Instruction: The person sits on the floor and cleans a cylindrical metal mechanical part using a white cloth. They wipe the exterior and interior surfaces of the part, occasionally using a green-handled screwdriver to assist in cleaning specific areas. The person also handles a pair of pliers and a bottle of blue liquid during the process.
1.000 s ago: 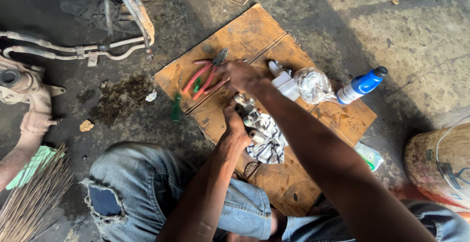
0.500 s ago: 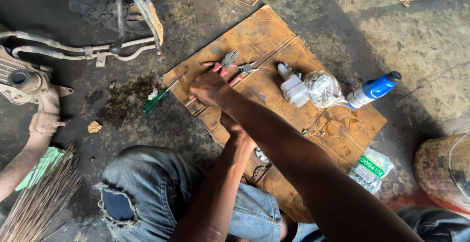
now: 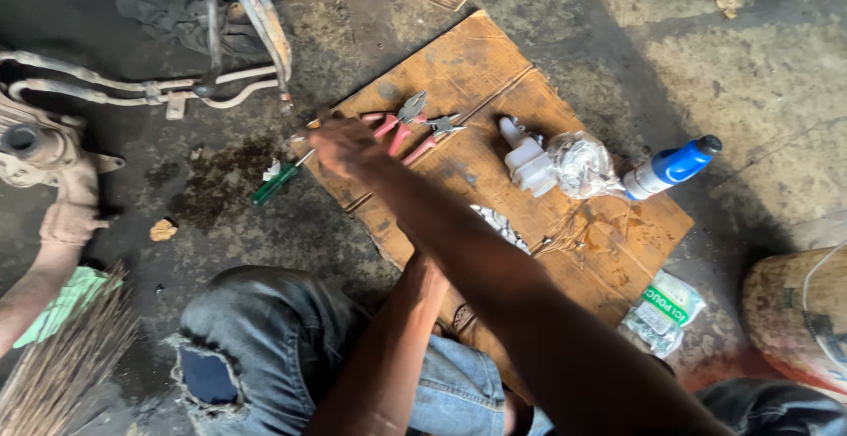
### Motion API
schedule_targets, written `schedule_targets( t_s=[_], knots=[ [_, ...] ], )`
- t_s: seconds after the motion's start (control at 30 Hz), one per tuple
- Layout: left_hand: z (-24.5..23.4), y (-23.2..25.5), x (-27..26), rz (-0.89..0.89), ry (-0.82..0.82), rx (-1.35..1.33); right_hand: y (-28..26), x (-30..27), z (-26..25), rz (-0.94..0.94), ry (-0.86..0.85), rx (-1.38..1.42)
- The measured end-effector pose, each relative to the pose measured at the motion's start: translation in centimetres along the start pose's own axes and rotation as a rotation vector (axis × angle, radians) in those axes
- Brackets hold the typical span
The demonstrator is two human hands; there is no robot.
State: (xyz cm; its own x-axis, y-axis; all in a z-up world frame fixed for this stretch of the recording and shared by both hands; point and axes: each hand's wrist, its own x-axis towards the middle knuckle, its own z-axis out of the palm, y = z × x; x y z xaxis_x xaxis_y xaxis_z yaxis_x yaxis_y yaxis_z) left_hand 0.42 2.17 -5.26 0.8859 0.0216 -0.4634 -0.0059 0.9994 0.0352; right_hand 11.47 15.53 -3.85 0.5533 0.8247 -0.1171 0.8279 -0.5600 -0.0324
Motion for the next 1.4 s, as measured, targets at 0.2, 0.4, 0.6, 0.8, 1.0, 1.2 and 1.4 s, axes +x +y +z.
schedule_targets(
  t_s=[0.2,0.4,0.6,0.8,1.0,1.2,1.4],
  knots=[
    [-0.5,0.2,-0.6,0.008,0.029,0.031,-1.5,0.9,2.3,0.052,-0.144,-0.048],
    [0.1,0.8,0.0,0.054,0.026,0.049,1.6,-2.1,0.6,-0.002,-0.137,0.003],
    [0.7,0.6,-1.2,0.037,0.065,0.090,7.1,-5.7,-2.3,-0.029,-0.167,-0.258],
    [0.3,0.1,-1.9,0.060,0.059,0.111,8.7,-7.5,-0.5,0.157,-0.198,-0.216],
    [0.2,0.8,-1.5,0.105,0.096,0.149,12.3,-11.4,2.2,0.168,-0.108,-0.126],
    [0.0,-0.5,-0.4,-0.067,-0.021,0.391,16.0,-18.7,3.6,0.174,0.016,-0.058],
    [3.5,-1.9,-2.1,-0.414,-0.160,0.516,13.7,-32.4,-6.6,0.518,0.096,0.548]
  ],
)
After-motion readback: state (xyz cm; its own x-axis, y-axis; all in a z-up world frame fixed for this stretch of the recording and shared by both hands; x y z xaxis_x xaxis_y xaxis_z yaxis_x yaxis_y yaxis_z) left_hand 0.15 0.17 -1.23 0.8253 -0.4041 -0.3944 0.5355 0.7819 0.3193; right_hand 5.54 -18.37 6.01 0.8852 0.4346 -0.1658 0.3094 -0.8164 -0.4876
